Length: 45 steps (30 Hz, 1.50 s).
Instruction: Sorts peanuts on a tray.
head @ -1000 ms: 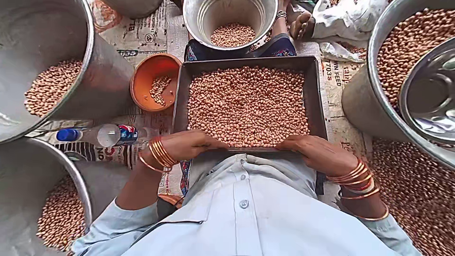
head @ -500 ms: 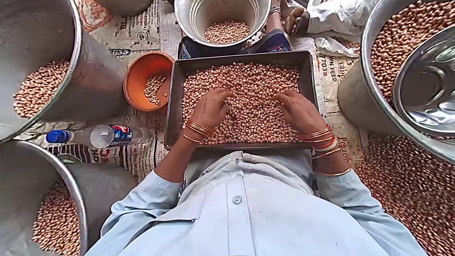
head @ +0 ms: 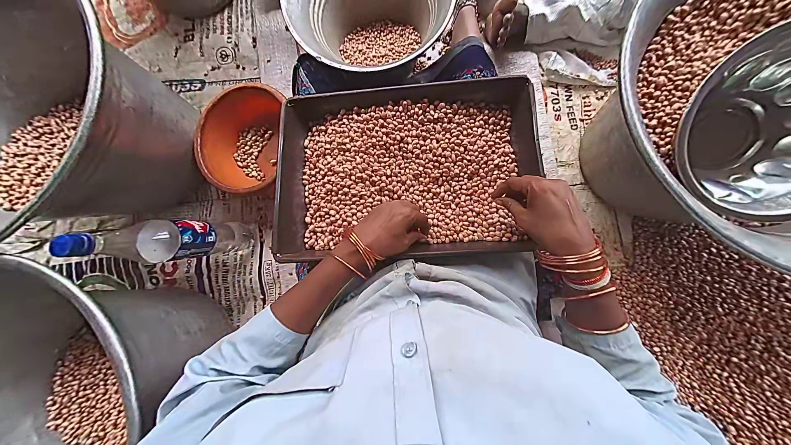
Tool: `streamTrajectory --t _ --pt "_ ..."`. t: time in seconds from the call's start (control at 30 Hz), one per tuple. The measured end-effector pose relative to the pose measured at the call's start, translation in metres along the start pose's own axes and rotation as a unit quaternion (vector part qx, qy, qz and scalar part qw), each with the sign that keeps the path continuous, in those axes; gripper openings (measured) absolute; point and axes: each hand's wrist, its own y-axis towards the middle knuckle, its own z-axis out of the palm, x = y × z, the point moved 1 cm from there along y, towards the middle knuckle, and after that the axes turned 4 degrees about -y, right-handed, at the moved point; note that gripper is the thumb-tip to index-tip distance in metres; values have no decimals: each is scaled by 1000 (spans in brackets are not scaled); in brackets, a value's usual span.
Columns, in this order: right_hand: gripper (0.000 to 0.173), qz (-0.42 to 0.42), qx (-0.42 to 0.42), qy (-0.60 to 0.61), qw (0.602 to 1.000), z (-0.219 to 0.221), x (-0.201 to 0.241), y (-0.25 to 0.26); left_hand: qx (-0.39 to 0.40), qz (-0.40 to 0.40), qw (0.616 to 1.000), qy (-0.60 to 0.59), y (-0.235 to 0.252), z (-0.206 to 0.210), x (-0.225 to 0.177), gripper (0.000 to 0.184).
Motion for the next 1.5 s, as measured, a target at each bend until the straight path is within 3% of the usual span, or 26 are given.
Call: streamTrajectory --t 0.13,0.23,0.3,0.37,0.47,0.63,0.77,0.83,0.93,1.03,1.1,1.23,1.37,1.5 --pt "9 -4 -1 -4 1000 0 10 -3 -55 -45 975 -212 -23 -30 18 12" --pt "11 -12 11 -46 999 9 9 7 51 -70 957 -278 -37 -39 29 25" --pt "13 -18 23 -75 997 18 7 17 153 -43 954 -253 -32 -30 25 30" --pt "14 -16 32 -101 994 26 7 25 186 -43 957 -219 -20 -18 22 31" --pt "15 8 52 -126 991 31 11 29 99 -108 969 -198 -1 -19 25 28" --pt "15 26 67 -136 988 33 12 26 -125 -188 973 -58 0 -44 31 36" --pt "17 39 93 -132 986 35 7 26 -118 -139 983 -31 -19 -38 20 13" --pt "16 19 87 -90 992 32 5 26 -84 -121 989 -14 -24 -28 14 8" --pt "14 -46 1 77 996 23 7 17 -87 -99 991 13 -26 -20 16 9" --pt "21 -36 -15 274 961 18 10 13 -83 -83 993 29 -21 -12 16 10" --pt "24 -20 1 308 951 16 17 15 -49 -86 994 49 -15 -9 14 10" --pt "11 -106 53 89 989 28 38 27 -19 -77 994 69 -11 -8 9 8" --pt "11 -153 100 -72 981 58 55 39 5 -76 996 45 -12 -10 9 11" --pt "11 -151 132 -130 971 64 63 40 -154 -78 976 -135 -35 -36 32 19"
